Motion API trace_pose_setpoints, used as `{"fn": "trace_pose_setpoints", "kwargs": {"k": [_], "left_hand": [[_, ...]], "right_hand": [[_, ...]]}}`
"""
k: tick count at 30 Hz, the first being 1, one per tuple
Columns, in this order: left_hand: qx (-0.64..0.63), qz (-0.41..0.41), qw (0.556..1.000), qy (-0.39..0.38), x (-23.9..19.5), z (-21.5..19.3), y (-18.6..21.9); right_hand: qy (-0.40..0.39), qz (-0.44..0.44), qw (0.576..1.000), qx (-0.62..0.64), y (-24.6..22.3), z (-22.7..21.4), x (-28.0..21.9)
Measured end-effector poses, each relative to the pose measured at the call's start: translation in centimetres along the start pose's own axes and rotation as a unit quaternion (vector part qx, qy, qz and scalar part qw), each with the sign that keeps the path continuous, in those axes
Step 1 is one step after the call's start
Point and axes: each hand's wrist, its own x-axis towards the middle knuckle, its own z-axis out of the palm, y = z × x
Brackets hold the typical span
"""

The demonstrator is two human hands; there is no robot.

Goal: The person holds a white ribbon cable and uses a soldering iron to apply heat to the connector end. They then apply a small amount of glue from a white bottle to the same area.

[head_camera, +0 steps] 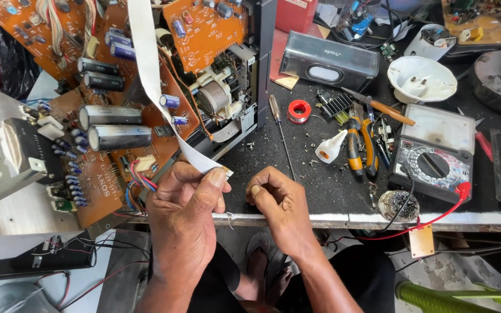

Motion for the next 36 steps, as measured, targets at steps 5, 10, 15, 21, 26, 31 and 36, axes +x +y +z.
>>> {"fn": "trace_pose_setpoints", "kwargs": {"k": [5,10,15,21,26,31,36], "left_hand": [[-0.003,0.021,1.000,-0.003,0.0,0.3,0.2],[0.035,0.025,0.999,0.007,0.0,0.4,0.4],[0.029,0.063,0.997,-0.023,0.1,0.8,0.5],[0.004,0.037,0.999,0.011,-0.1,1.0,0.4],[0.028,0.039,0.999,0.011,-0.1,1.1,0.7],[0.013,0.012,1.000,0.008,-0.1,0.8,0.7],[0.055,0.033,0.998,0.011,-0.1,0.9,0.5]], "right_hand": [[0.034,-0.075,0.996,-0.027,0.5,0.5,-0.9],[0.081,-0.273,0.951,-0.117,-1.8,0.4,-2.1],[0.124,-0.413,0.874,-0.222,-3.5,-0.4,-1.7],[0.078,-0.445,0.870,-0.196,-4.7,0.4,0.4],[0.073,-0.409,0.880,-0.231,-5.4,0.2,0.4],[0.134,-0.295,0.875,-0.360,-2.5,-2.1,-1.3],[0.141,-0.162,0.783,-0.584,1.2,-3.7,-2.4]]}}
